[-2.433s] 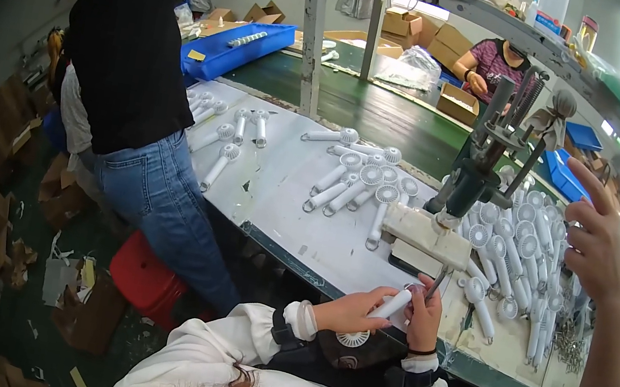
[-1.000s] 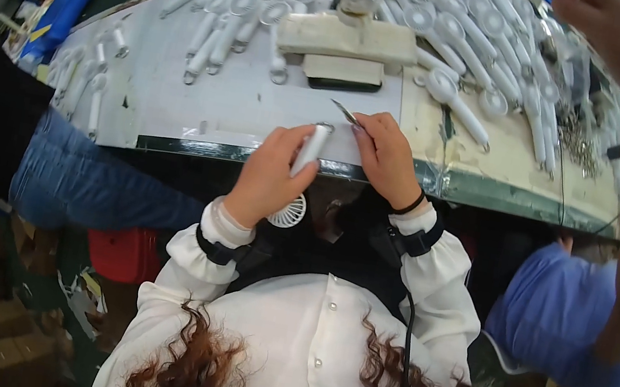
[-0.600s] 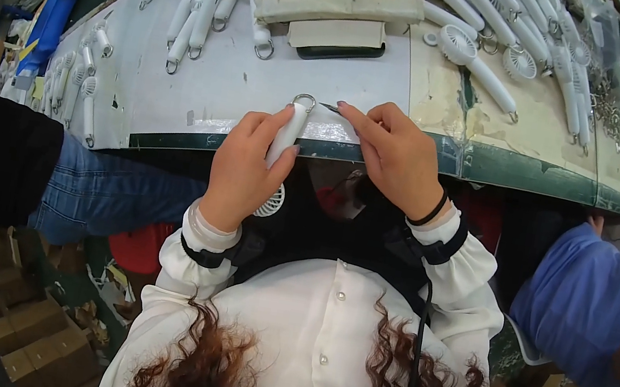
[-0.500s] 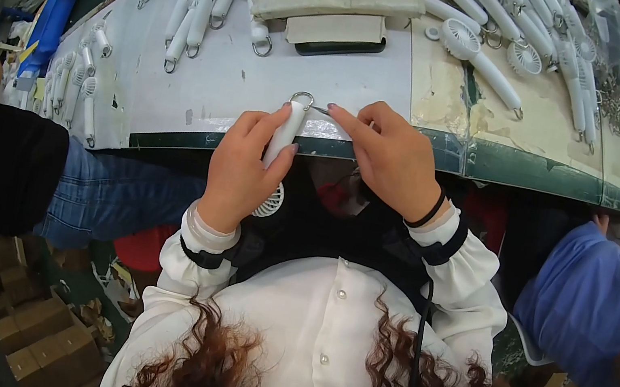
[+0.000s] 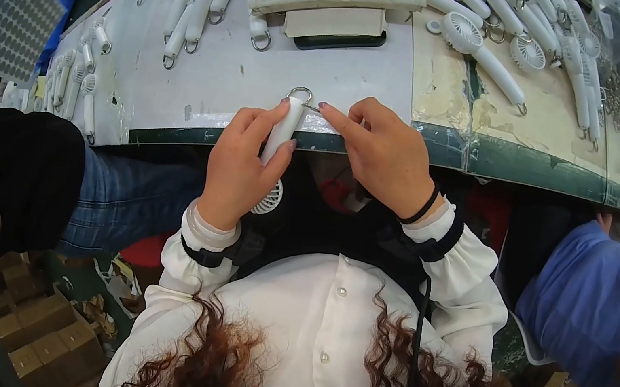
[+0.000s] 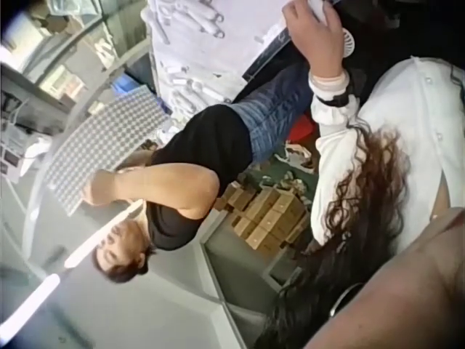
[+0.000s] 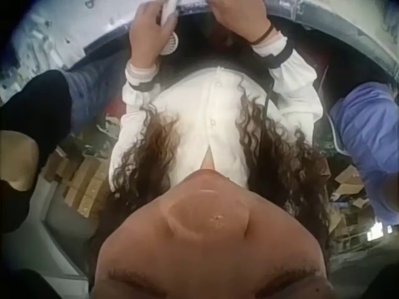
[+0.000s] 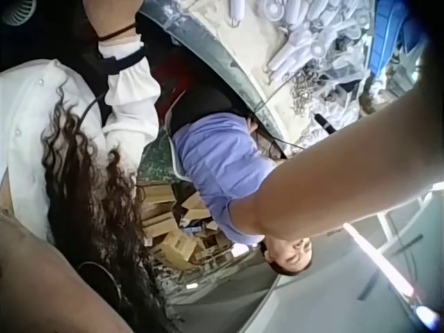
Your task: The person picks up a handheld fan, uses a small tool to insert a metal ring into the handle, and places it back on the table before repeating the process with a second fan.
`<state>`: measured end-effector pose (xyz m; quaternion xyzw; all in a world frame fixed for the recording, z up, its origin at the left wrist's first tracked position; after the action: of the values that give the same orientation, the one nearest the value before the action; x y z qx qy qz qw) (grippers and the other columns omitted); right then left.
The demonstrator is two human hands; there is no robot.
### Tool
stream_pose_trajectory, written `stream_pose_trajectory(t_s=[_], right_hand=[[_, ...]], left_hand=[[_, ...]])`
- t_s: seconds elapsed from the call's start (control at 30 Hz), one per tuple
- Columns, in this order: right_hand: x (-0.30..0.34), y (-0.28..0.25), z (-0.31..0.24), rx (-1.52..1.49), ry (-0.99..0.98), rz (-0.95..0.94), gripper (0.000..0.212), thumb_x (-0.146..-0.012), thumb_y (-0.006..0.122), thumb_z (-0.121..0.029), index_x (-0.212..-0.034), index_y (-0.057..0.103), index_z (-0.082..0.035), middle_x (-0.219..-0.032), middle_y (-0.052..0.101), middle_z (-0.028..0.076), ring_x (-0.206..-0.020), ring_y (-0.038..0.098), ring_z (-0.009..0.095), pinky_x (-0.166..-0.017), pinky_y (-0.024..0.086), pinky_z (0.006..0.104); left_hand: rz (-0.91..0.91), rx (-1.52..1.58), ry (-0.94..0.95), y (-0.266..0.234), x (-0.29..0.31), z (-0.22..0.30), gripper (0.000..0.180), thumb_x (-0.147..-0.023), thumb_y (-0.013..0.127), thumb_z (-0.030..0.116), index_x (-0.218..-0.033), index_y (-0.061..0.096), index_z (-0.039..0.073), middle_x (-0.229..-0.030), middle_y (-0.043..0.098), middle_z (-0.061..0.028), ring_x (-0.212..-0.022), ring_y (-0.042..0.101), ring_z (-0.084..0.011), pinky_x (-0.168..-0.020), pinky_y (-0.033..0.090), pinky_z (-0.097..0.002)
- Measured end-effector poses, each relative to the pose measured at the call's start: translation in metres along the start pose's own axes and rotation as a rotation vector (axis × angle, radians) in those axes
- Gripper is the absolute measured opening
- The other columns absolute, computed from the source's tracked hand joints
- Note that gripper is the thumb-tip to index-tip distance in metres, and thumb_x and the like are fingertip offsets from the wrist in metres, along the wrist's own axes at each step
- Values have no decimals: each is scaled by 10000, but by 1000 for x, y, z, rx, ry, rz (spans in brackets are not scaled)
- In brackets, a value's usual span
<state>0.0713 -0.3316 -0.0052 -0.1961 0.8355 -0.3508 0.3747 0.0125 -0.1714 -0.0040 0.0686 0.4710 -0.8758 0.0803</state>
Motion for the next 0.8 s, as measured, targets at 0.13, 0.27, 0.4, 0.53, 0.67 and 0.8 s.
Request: stream_pose_trajectory(t_s=[0.13, 0.27, 0.4, 0.53, 0.67, 0.8], right_hand=[[2, 3, 1, 16, -4, -4, 511, -761, 657, 4, -1219, 658, -224, -883, 563, 23, -690, 604, 207, -567, 499, 318], [3, 4, 0, 26, -3, -23, 527, -758, 654, 9, -1230, 649, -226, -884, 556, 21, -695, 603, 206, -570, 501, 317], [3, 7, 2, 35, 0, -47, 538, -754, 652, 14, -1234, 643, -228, -881, 549, 21, -706, 604, 206, -570, 504, 317], [2, 6, 0, 8, 1, -61, 540, -749, 648, 17, -1231, 642, -227, -882, 545, 23, -715, 606, 207, -565, 505, 318], [3, 8, -1, 60, -18, -77, 536, -746, 646, 17, -1227, 641, -221, -887, 545, 24, -723, 607, 207, -562, 505, 322], [2, 7, -2, 66, -27, -65, 528, -744, 645, 18, -1217, 647, -215, -881, 548, 26, -715, 608, 207, -559, 505, 325]], left_hand=[[-3, 17, -13, -1, 1, 1, 473, -818, 715, 78, -1278, 604, 66, -1000, 587, -87, -765, 603, -185, -623, 496, -279], [-7, 33, -50, -1, 1, 0, 456, -810, 721, 120, -1252, 611, 82, -1002, 597, -118, -813, 623, -270, -694, 518, -342], [-24, 54, -89, 0, 1, 1, 452, -811, 719, 121, -1249, 613, 85, -996, 597, -118, -810, 622, -275, -690, 516, -344], [-42, 61, -130, 2, 1, -3, 447, -811, 717, 123, -1245, 617, 86, -995, 599, -120, -800, 620, -280, -689, 515, -344], [6, 36, -33, -1, -1, 1, 443, -810, 716, 123, -1241, 622, 85, -995, 601, -122, -790, 619, -283, -689, 514, -345], [1, 39, -45, 0, -2, 0, 444, -807, 716, 120, -1240, 624, 84, -994, 601, -122, -785, 619, -283, -692, 514, -346]])
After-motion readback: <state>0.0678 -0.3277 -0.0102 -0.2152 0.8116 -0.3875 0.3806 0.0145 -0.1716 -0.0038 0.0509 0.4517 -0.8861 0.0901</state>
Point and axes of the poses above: each hand's wrist, its own x-axis away from the middle knuckle, its own y-axis out of the palm, z = x × y, the point moved 8 cm from there along -x, towards the middle knuckle
